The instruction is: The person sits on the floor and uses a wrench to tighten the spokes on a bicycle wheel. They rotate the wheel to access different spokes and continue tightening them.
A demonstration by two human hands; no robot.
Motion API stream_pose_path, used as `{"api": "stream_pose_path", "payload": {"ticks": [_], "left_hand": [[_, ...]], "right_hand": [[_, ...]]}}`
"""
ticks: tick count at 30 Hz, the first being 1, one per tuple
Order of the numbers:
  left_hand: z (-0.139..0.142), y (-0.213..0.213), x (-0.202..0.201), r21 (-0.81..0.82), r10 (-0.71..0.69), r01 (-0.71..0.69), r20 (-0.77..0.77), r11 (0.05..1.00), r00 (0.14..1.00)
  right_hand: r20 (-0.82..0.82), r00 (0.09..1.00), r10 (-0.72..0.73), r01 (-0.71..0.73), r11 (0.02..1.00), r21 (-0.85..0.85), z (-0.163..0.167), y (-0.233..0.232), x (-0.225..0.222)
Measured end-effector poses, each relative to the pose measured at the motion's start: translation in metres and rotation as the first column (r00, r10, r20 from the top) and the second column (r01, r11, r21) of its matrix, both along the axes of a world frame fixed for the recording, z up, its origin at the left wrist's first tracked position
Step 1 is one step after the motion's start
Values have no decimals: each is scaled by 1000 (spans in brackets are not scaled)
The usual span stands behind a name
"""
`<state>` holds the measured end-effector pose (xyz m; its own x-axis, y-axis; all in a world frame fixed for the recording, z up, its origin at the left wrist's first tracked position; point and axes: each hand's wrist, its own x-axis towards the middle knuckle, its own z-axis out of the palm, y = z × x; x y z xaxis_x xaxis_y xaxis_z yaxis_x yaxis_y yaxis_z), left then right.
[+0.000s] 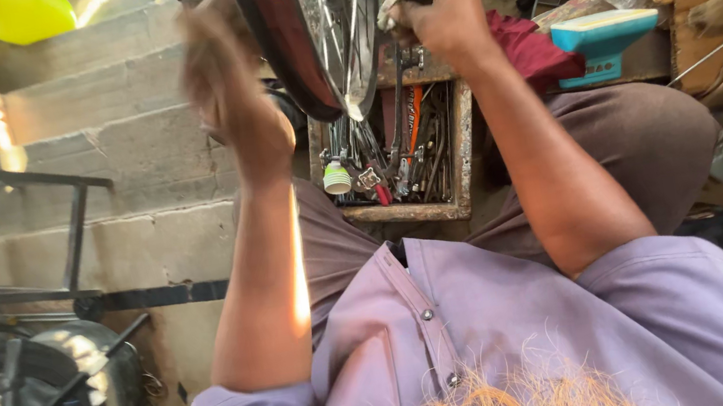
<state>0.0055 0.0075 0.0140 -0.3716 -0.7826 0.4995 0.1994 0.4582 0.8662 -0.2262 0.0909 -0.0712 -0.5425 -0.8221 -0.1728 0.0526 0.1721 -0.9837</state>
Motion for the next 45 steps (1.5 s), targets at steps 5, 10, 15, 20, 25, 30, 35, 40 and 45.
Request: {"api": "stream_pose_path", "payload": {"ticks": [5,10,15,20,25,30,35,40,45], "left_hand": [[-54,-32,-45,353,-279,190,221,916,934],[-52,-27,-58,232,-308,220,471,947,827],[-34,-23,-35,463,-388,205,346,863,854],[-36,6,15,692,-388,135,224,709,894],[-58,8,0,672,-274,-27,339,740,900],[-65,-4,-42,583,-167,-185,497,791,852],[-68,0,-38,394,-137,-55,442,918,886],[-77,-2,-37,455,-133,-84,424,886,896],[-50,9,-23,637,-277,109,169,763,946]], "right_hand": [[551,821,149,-81,986,-146,26,5,-10],[586,751,305,-252,952,-173,42,12,-14],[467,831,302,-296,951,-89,39,2,-14],[228,937,265,-271,963,-7,28,-2,-9],[70,952,296,-290,953,-93,16,-9,10],[58,962,268,-265,963,-54,13,-9,25],[-265,944,195,-244,955,-168,11,-10,29],[40,930,366,-363,930,-65,7,-15,23],[-224,954,200,-162,970,180,12,-10,34]]}}
